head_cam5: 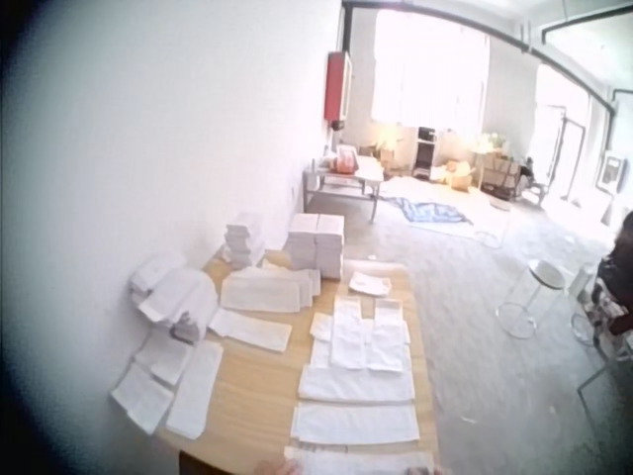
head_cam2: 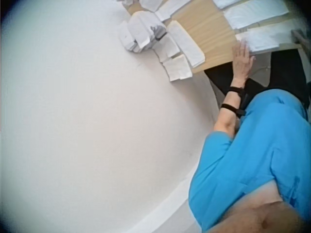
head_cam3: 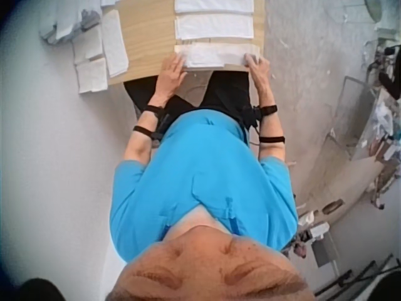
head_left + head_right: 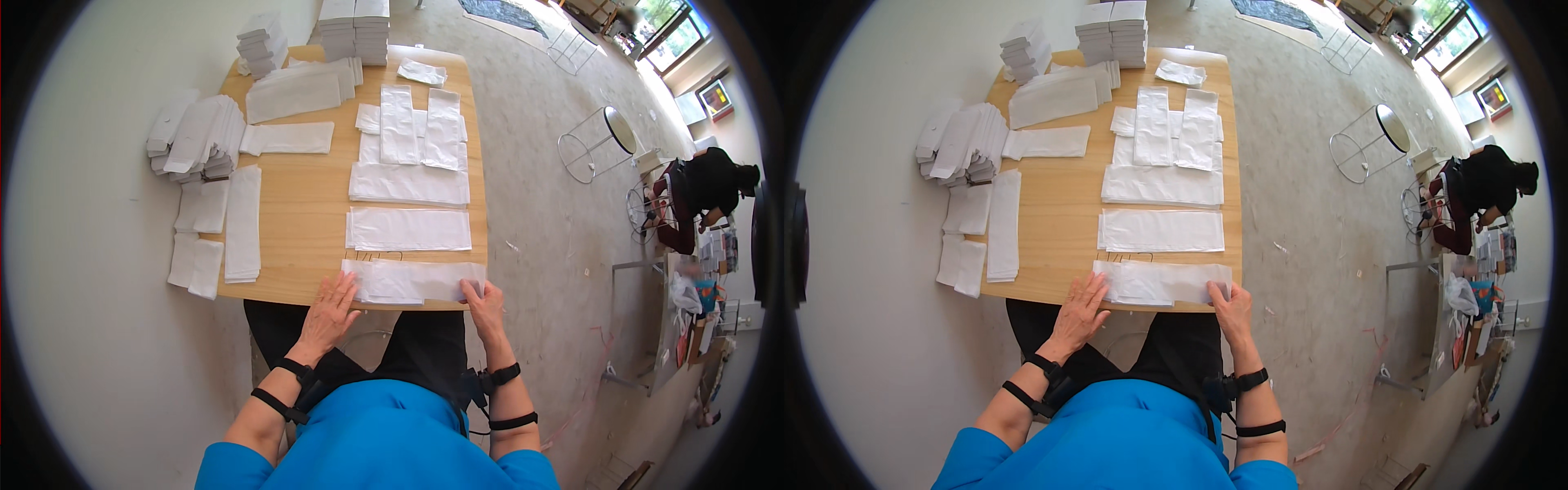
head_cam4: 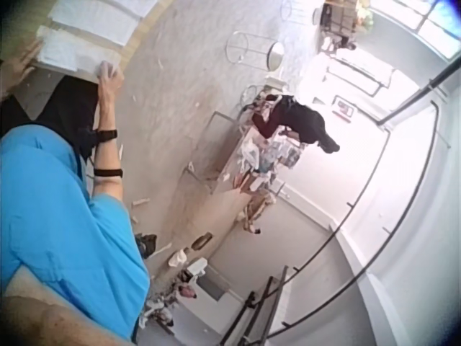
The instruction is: Folding white plastic or fabric strips into rectangles on a table.
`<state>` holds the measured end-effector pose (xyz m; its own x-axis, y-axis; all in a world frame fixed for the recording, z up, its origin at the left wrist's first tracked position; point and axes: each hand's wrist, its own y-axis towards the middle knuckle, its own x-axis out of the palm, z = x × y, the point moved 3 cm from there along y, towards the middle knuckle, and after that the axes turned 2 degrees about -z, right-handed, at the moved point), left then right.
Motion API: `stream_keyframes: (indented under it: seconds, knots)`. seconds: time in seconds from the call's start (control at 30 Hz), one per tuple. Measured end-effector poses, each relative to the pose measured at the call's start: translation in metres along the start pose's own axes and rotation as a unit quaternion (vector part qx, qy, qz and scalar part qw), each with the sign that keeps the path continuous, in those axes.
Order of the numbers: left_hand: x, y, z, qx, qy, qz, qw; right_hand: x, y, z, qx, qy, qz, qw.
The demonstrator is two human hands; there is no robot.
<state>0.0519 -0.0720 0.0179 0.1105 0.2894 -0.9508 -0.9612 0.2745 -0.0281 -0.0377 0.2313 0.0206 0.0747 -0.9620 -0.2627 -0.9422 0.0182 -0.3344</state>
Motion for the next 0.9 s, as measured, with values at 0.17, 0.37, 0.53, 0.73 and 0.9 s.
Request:
stream_keyframes:
  seconds: [0.17,0.37,0.53,0.73,0.9]
  knots:
    - [0.007,-0.010,-0.008,-0.017,0.019,0.021,0.999,0.010,-0.004,-0.008,-0.007,0.018,-0.011,1.000]
    - [0.009,-0.011,-0.008,-0.024,0.029,0.039,0.999,0.010,-0.001,0.002,-0.006,0.012,-0.011,1.000]
    - [0.011,-0.011,-0.010,-0.021,0.030,0.046,0.998,0.003,0.004,0.025,0.034,-0.065,0.046,0.996]
    - [0.011,-0.016,-0.010,-0.022,0.038,0.049,0.998,0.051,-0.018,-0.028,-0.164,-0.184,0.083,0.966]
    - [0.012,-0.012,-0.011,-0.031,0.011,0.055,0.998,0.145,-0.015,-0.013,-0.033,0.058,-0.115,0.991]
